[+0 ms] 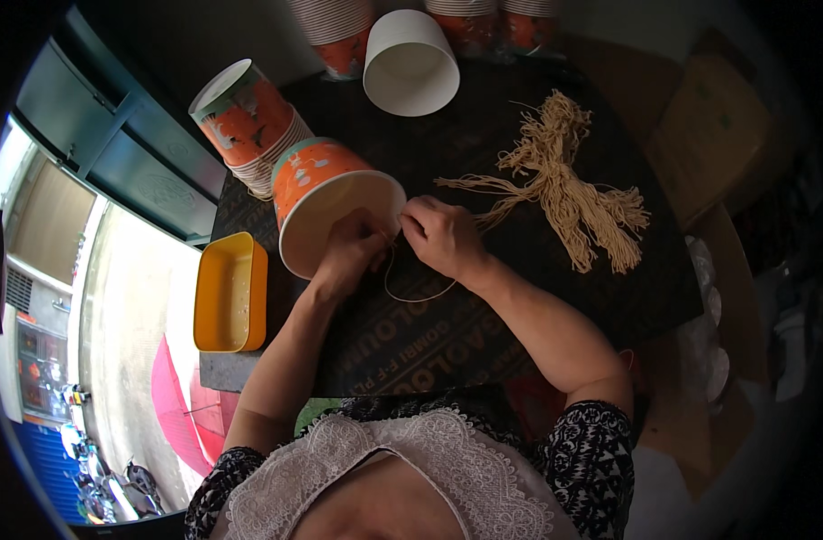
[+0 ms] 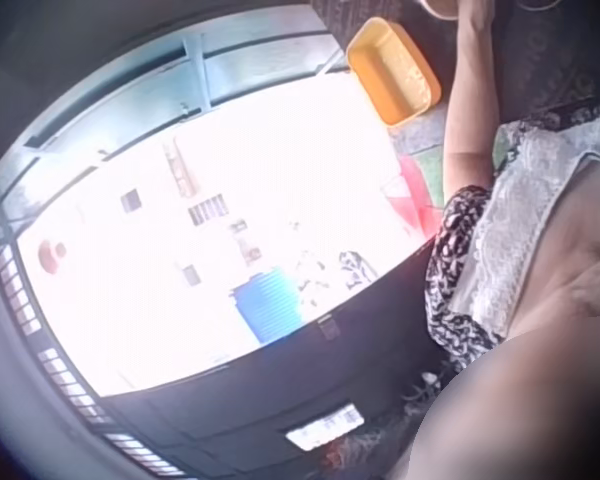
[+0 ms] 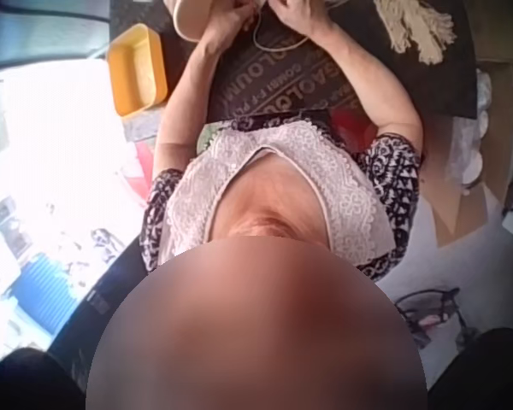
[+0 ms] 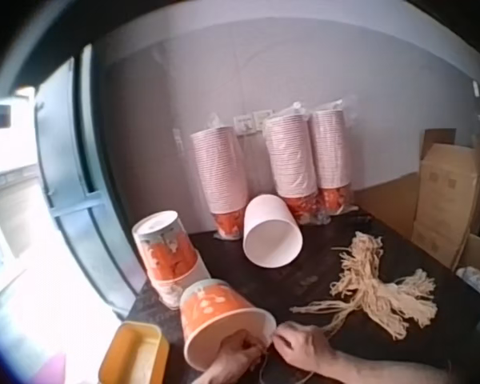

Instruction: Attach a pre-cut string handle to the rim of paper buckets.

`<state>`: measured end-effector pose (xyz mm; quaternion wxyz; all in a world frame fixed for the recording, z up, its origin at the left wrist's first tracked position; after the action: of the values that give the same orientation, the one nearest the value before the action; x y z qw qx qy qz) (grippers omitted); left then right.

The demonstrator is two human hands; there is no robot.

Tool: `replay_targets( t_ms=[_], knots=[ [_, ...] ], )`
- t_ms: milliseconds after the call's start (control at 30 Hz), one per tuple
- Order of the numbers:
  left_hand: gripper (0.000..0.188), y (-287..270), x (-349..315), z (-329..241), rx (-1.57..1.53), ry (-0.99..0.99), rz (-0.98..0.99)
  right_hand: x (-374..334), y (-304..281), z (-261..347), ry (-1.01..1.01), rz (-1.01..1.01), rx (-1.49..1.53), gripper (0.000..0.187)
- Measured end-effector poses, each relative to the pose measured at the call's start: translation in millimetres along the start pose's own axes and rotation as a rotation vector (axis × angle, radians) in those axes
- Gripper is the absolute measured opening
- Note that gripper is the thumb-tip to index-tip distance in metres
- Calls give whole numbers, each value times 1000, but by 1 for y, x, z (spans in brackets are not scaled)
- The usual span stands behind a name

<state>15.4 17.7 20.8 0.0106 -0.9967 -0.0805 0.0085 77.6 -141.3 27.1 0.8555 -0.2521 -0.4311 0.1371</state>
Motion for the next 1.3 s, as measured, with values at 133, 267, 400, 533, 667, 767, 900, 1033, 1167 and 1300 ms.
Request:
replay_targets(
  t_ms=[133, 267, 400, 533, 667, 767, 900, 1033, 1167, 1300],
  knots=[
    [9, 1, -2, -3, 32, 21, 22, -2, 6, 3, -32, 25, -16, 9],
    [10, 3, -3, -6, 84, 27, 47, -3, 12, 1, -33, 53, -8, 10],
    [13, 3, -3, 11, 274, 269, 12, -3, 16, 0, -18, 57, -33, 10],
    [19, 13, -6, 2, 444, 516, 52, -4, 16, -1, -22, 51, -35, 13],
    [25, 19, -9, -10, 612, 648, 27, -4, 17, -2, -11, 53, -45, 14],
    [26, 20, -8, -6, 696, 712, -22, -6, 20, -5, -9, 58, -62, 15],
    [25, 20, -9, -4, 741, 718, -70, -5, 18, -5, 15, 113, -63, 22],
    [18, 16, -9, 3, 813, 649, -115, -5, 18, -4, -19, 106, -52, 23],
    [14, 16, -10, 3, 793, 666, -105, -5, 18, -6, -33, 76, -38, 19],
    [14, 13, -10, 5, 753, 702, -70, -4, 17, -10, -27, 78, 74, 22]
  ],
)
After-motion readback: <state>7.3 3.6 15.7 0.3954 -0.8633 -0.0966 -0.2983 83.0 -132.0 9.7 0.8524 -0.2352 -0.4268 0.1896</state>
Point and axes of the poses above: each hand's wrist, its own x-axis towards the middle knuckle, its own y-axis out of the palm, z = x × y, the point moved 2 cm from there along x, towards the middle knuckle, and after that the axes turned 8 degrees about -x, right-handed, at the moved point
